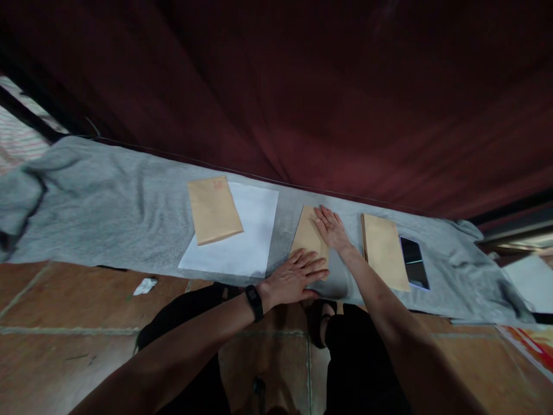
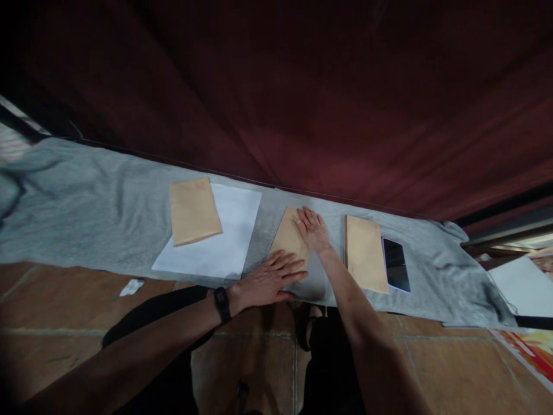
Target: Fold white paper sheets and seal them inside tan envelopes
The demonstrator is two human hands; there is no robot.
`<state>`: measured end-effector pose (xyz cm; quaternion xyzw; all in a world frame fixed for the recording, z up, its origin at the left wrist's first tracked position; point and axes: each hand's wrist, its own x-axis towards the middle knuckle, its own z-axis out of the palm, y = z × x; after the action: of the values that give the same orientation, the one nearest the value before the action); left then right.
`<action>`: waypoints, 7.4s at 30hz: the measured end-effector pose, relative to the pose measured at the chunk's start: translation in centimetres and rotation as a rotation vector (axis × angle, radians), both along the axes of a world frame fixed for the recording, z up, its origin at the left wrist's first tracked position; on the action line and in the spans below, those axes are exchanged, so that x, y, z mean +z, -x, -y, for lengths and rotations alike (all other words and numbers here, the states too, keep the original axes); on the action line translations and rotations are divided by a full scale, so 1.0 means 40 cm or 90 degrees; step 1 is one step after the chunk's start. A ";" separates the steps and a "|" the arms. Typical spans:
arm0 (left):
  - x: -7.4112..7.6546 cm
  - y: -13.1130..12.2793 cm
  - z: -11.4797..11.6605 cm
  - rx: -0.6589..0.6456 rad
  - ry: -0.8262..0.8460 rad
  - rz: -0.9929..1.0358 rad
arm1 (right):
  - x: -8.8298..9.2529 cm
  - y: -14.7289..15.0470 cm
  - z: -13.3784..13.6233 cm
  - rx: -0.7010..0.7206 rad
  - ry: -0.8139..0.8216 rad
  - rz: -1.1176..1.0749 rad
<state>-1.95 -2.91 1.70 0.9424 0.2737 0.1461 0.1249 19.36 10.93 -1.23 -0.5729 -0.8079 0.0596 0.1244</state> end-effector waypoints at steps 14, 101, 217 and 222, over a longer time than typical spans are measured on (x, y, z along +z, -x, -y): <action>-0.014 0.002 -0.008 0.003 0.039 0.009 | 0.025 0.038 -0.001 0.144 0.063 0.103; 0.027 0.068 -0.161 0.475 0.307 0.264 | 0.073 0.065 0.408 0.179 0.098 -0.057; -0.062 -0.032 0.208 0.225 -0.086 -0.065 | 0.018 -0.004 0.661 -0.086 -0.136 -0.017; -0.058 -0.040 0.224 0.256 -0.082 -0.053 | 0.024 -0.017 0.663 -0.083 -0.138 0.003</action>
<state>-0.34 -11.88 -0.62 0.8802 0.4510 0.1466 0.0212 20.03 -15.61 -0.26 -0.6078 -0.7708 -0.0376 0.1873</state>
